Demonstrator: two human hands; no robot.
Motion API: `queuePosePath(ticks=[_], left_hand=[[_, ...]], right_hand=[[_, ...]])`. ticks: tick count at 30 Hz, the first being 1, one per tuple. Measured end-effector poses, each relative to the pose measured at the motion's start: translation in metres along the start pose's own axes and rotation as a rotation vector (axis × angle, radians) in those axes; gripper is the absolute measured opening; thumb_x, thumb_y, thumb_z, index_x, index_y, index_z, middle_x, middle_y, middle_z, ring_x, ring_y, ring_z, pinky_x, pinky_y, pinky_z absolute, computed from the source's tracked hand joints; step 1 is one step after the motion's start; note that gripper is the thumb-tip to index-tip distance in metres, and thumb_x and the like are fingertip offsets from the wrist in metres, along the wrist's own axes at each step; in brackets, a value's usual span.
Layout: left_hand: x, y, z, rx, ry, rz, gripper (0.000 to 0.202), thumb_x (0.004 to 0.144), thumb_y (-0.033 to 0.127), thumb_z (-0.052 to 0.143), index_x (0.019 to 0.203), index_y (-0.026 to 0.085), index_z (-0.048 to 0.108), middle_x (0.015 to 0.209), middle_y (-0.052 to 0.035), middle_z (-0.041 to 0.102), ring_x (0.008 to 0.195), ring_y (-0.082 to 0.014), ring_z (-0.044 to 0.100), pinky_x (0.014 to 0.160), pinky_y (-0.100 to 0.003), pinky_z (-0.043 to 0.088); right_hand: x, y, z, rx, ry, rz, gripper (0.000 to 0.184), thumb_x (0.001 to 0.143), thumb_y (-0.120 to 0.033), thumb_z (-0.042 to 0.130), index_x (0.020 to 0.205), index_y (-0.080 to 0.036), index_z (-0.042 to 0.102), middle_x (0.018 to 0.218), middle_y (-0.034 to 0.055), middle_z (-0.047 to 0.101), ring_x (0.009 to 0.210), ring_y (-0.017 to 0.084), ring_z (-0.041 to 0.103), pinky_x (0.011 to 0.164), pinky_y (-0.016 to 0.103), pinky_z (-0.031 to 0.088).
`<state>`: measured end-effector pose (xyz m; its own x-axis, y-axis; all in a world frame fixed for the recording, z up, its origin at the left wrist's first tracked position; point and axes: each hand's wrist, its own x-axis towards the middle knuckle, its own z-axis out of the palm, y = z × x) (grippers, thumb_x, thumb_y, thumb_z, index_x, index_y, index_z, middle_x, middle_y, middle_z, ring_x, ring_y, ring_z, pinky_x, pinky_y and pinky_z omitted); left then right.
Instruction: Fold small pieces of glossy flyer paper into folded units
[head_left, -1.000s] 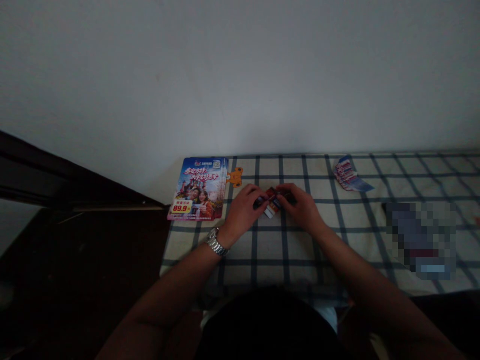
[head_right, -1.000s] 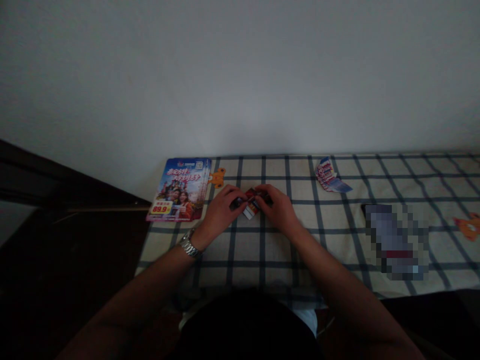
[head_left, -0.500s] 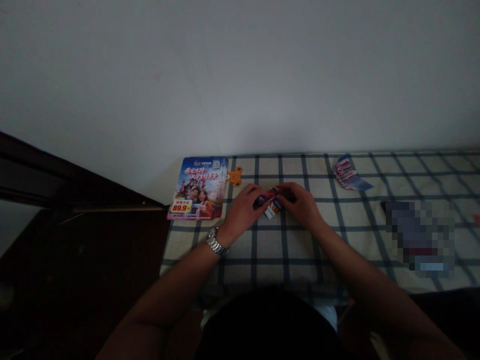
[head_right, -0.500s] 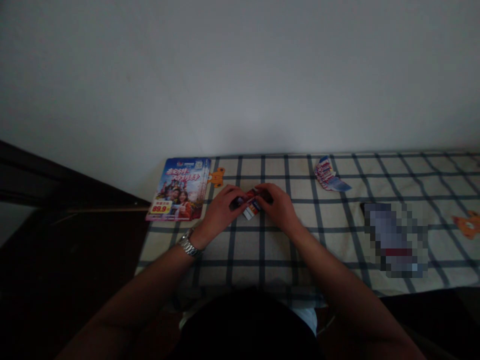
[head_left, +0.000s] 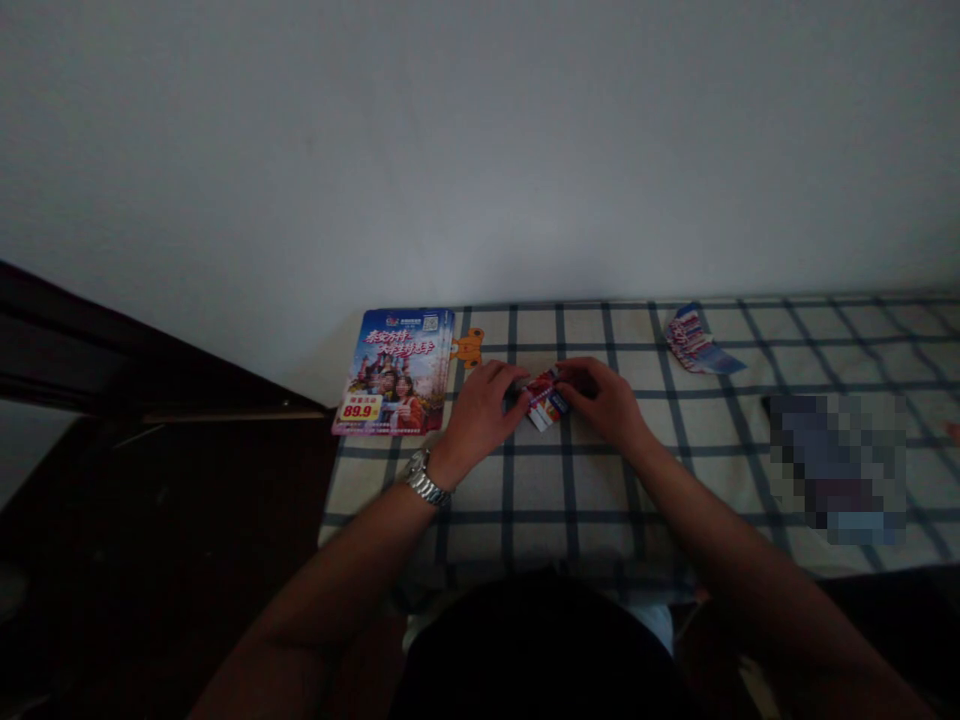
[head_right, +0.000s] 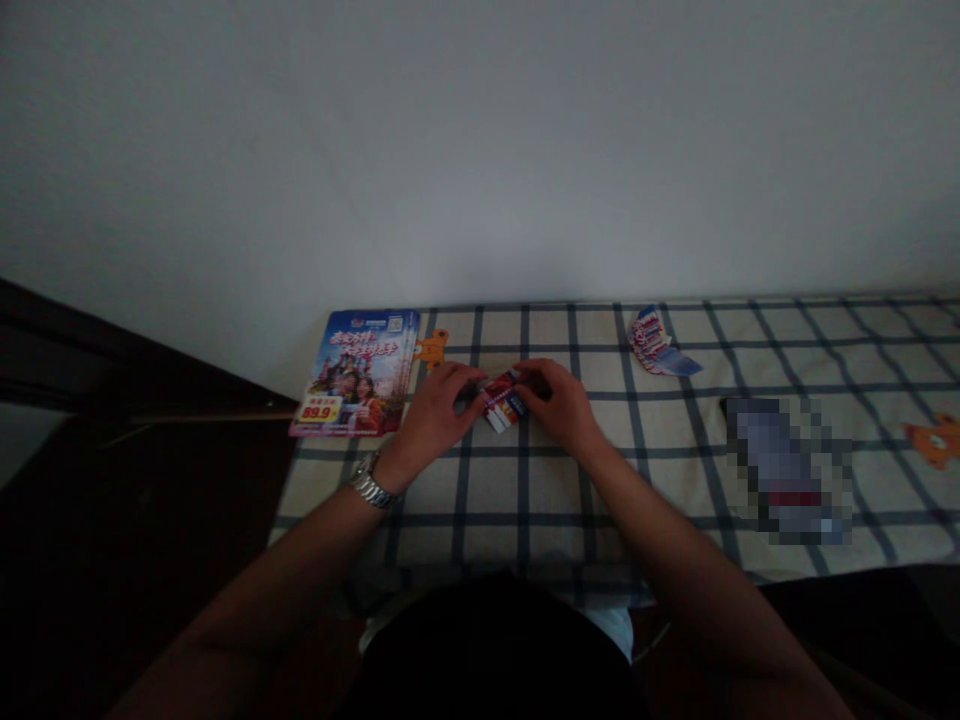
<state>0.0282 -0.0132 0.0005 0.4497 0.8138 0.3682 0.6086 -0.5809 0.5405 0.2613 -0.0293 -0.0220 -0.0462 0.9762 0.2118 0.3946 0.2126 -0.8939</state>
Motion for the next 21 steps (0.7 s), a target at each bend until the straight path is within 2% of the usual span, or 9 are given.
queuePosePath(ticks=[5, 9, 13, 17, 21], left_hand=[[-0.003, 0.011, 0.002, 0.034, -0.035, 0.1, 0.021, 0.1, 0.029, 0.062, 0.12, 0.022, 0.064, 0.12, -0.0081, 0.063, 0.115, -0.0254, 0.059, 0.102, -0.044, 0.051], [-0.005, 0.019, 0.003, 0.035, -0.109, 0.122, 0.034, 0.096, 0.039, 0.069, 0.125, 0.023, 0.062, 0.127, -0.0092, 0.06, 0.117, -0.0274, 0.058, 0.103, -0.046, 0.051], [-0.006, 0.022, 0.003, 0.032, -0.12, 0.109, 0.048, 0.088, 0.046, 0.078, 0.126, 0.024, 0.059, 0.129, -0.0093, 0.059, 0.119, -0.0295, 0.058, 0.104, -0.048, 0.052], [-0.005, 0.022, 0.004, 0.025, -0.106, 0.094, 0.052, 0.085, 0.039, 0.083, 0.126, 0.022, 0.057, 0.128, -0.0088, 0.059, 0.121, -0.0294, 0.057, 0.105, -0.047, 0.052], [-0.004, 0.023, 0.003, -0.024, -0.063, 0.084, 0.039, 0.091, 0.023, 0.072, 0.126, 0.022, 0.055, 0.129, -0.0086, 0.059, 0.122, -0.0261, 0.057, 0.107, -0.043, 0.053]], right_hand=[[0.001, 0.003, -0.001, 0.029, 0.004, 0.017, 0.031, 0.088, -0.034, 0.072, 0.118, -0.026, 0.067, 0.102, 0.0047, 0.073, 0.091, 0.023, 0.072, 0.085, 0.042, 0.062], [0.002, 0.002, -0.002, 0.023, 0.03, 0.017, 0.031, 0.088, -0.035, 0.073, 0.117, -0.025, 0.067, 0.103, 0.0054, 0.074, 0.091, 0.024, 0.073, 0.087, 0.044, 0.062], [0.002, -0.004, -0.001, 0.077, 0.036, 0.026, 0.03, 0.088, -0.038, 0.074, 0.114, -0.025, 0.067, 0.106, 0.006, 0.075, 0.091, 0.023, 0.074, 0.085, 0.042, 0.063], [0.001, -0.011, 0.0, 0.195, 0.029, 0.027, 0.031, 0.088, -0.044, 0.075, 0.111, -0.025, 0.067, 0.109, 0.0063, 0.076, 0.095, 0.022, 0.074, 0.087, 0.041, 0.064], [-0.001, -0.013, 0.001, 0.247, 0.008, 0.003, 0.031, 0.09, -0.048, 0.074, 0.109, -0.025, 0.067, 0.11, 0.0064, 0.075, 0.1, 0.023, 0.074, 0.092, 0.041, 0.063]])
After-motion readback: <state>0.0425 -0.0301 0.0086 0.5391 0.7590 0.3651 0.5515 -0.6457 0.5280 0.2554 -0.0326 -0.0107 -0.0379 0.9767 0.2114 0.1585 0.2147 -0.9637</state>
